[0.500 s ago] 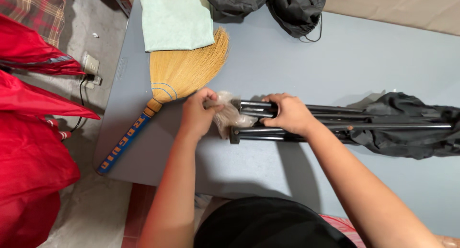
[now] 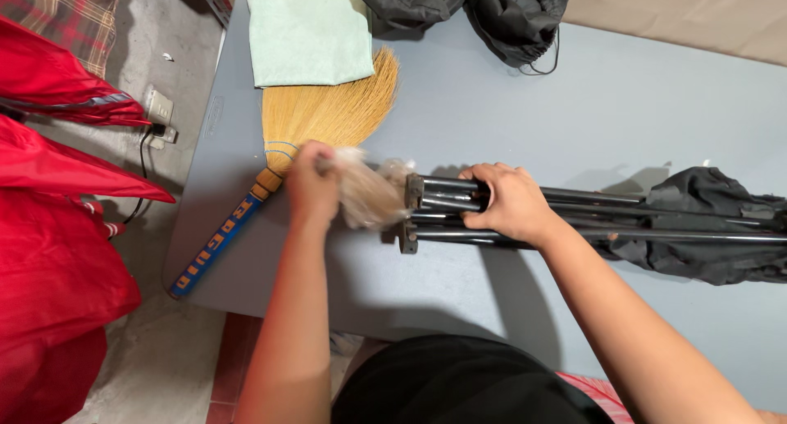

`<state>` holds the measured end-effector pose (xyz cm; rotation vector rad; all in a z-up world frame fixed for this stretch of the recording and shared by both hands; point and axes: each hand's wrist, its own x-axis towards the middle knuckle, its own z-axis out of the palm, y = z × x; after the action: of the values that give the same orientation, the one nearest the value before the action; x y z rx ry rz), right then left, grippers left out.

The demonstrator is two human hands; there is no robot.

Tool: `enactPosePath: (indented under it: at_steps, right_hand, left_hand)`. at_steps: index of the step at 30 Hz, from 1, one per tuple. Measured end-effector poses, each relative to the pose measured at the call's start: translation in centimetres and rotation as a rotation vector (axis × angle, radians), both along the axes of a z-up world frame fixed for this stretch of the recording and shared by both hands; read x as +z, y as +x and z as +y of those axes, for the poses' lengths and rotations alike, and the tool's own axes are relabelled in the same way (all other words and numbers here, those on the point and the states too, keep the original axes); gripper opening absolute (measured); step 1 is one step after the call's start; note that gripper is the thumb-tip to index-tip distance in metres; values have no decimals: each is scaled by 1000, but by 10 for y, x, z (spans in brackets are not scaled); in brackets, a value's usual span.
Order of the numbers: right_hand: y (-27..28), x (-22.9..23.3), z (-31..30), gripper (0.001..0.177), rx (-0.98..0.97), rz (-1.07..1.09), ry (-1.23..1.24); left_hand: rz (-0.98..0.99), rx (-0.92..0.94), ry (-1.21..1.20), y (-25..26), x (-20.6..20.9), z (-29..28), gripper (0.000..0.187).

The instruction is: The person unpacks a black carrying bag to reveal a folded camping chair. They unfold the chair on a gray table, then use a broom to sweep the seat and frame of the chair.

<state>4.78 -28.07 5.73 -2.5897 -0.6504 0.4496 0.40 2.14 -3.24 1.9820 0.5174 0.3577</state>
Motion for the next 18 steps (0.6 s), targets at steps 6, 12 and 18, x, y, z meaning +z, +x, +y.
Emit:
enactPosePath:
  at_steps: [6,12,18]
  right_hand:
    - [-16,-4,-3,55,22,60,1]
    - [-12,-14,-2,55,21,127,0]
    - [1,-3,9,63,-128,307,431]
  left_hand:
    - [-140,-60,-402,9,0,61,21]
    - [-153,-177,-620,8,-2,47,23]
    - [-170,-158,-667,14,16,6,26]
